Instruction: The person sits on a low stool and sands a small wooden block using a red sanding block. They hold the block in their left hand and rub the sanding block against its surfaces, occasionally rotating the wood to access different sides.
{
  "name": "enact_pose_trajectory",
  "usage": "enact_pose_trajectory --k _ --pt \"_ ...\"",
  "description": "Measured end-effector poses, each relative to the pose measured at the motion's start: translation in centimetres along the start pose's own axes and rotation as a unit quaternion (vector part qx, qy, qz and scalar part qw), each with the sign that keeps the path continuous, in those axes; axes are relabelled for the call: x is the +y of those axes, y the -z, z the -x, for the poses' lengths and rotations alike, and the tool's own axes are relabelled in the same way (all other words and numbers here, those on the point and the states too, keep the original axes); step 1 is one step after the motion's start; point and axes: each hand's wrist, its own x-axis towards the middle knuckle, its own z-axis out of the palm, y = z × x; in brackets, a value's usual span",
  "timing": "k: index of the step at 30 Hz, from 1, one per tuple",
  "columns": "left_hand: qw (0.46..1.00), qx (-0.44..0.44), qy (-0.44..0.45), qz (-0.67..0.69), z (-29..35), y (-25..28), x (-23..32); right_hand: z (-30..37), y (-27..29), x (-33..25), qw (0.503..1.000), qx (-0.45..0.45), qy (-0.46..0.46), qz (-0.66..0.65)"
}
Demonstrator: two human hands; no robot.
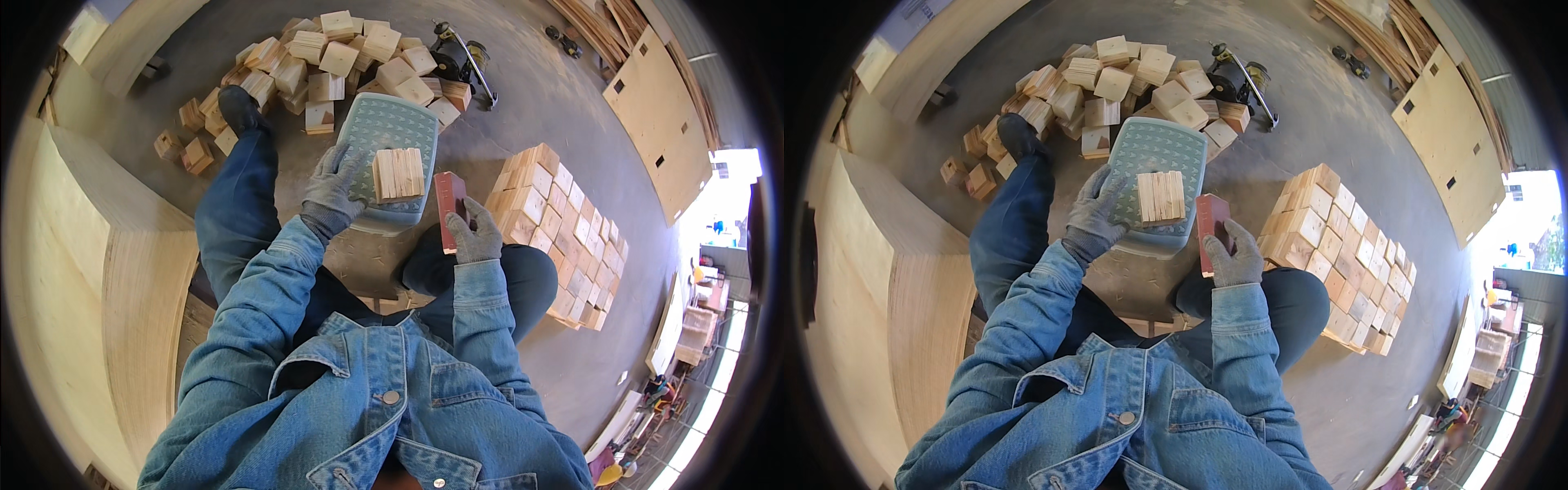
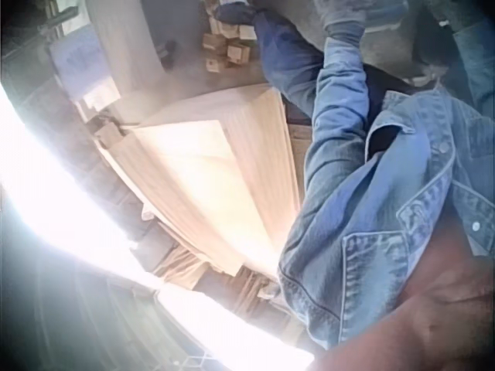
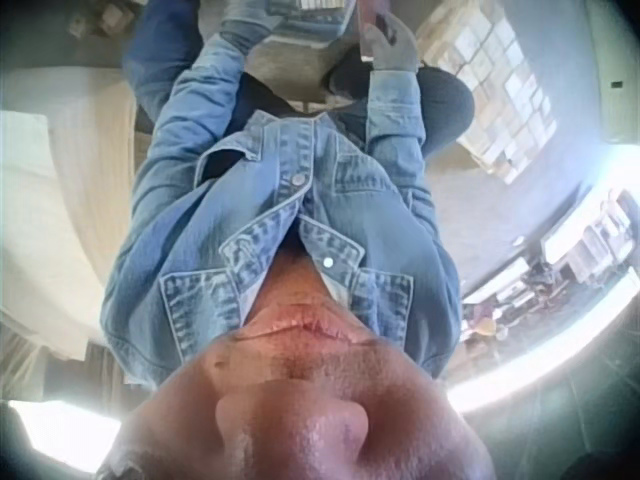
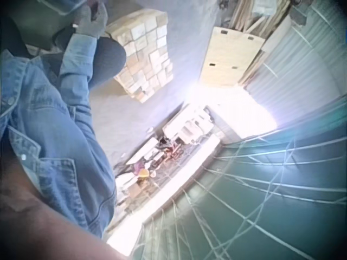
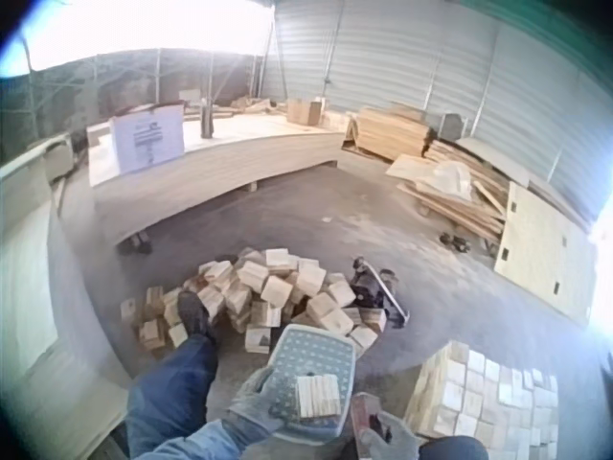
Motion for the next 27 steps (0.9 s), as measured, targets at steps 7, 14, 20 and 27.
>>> enact_pose_trajectory --k 7,14,20,27 --pt "0.999 0.021 -0.014 0.021 -0.2 1.1 0.7 -0.6 -0.4 1.1 0.999 -0.002 0.004 0.049" --pt "0.998 0.056 -0.02 0.036 0.2 1.2 0.4 -0.4 -1.1 1.7 0.999 -0.006 0.029 0.033" --pt "0.986 -0.056 0.073 0.139 0.0 1.1 0.1 -0.6 -0.7 2.8 0.997 0.0 0.052 0.061" --pt "0.992 -0.059 0.086 0.068 -0.2 0.1 0.4 -0.9 -0.6 1.7 0.999 -0.008 0.022 0.04"
